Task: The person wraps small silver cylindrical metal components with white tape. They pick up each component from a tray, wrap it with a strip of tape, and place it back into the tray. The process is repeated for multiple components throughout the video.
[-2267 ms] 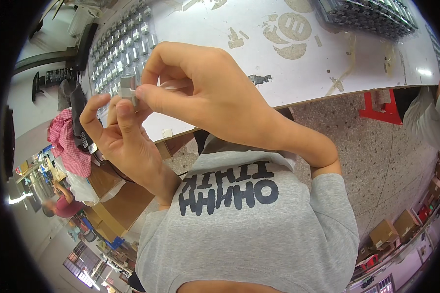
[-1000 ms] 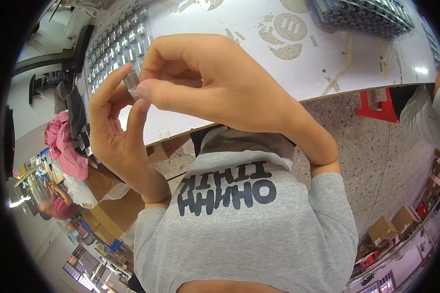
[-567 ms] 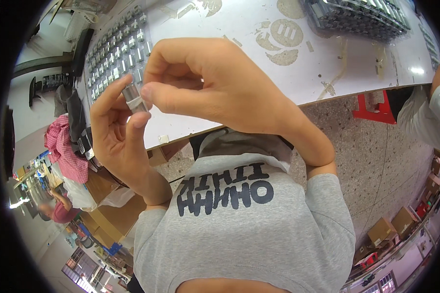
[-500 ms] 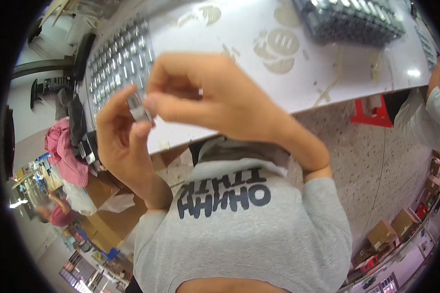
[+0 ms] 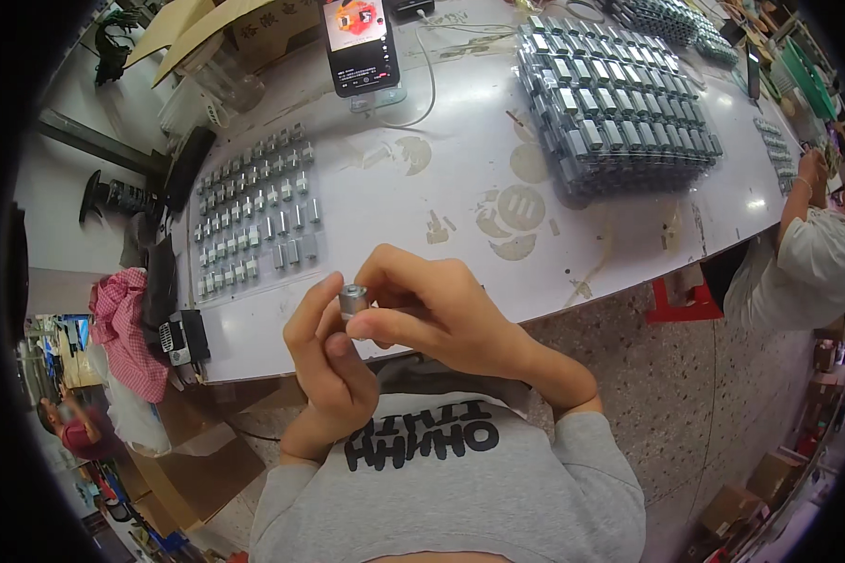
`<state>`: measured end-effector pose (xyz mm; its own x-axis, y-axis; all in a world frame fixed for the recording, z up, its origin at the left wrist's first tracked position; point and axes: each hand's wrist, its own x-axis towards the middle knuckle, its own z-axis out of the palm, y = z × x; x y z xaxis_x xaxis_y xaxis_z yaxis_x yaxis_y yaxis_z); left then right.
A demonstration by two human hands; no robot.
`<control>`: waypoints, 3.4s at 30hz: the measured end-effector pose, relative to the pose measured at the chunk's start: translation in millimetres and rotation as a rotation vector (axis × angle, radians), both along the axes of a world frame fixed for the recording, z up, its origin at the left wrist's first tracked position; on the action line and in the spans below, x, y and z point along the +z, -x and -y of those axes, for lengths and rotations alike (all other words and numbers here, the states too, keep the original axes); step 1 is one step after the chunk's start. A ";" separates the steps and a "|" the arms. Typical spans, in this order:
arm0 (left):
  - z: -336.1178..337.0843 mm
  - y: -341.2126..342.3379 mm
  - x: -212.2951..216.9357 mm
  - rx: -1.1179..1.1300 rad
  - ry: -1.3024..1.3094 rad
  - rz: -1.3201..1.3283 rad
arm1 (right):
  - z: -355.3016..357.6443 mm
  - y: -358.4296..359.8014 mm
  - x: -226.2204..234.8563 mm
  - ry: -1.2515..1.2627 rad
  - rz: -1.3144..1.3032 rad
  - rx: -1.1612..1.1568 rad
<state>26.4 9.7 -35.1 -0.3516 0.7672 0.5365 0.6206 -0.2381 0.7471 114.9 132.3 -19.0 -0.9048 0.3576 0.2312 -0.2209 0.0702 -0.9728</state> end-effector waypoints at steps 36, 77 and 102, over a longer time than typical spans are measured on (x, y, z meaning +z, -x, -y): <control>-3.7 5.4 33.7 0.060 0.187 0.091 | 1.3 -30.7 6.7 0.191 0.038 -0.095; -10.9 -1.2 12.9 -0.077 0.136 0.058 | 3.1 -16.0 -10.8 0.270 -0.130 -0.102; -10.9 5.6 15.0 -0.125 0.081 0.368 | -9.2 -24.1 -7.4 0.517 0.078 0.069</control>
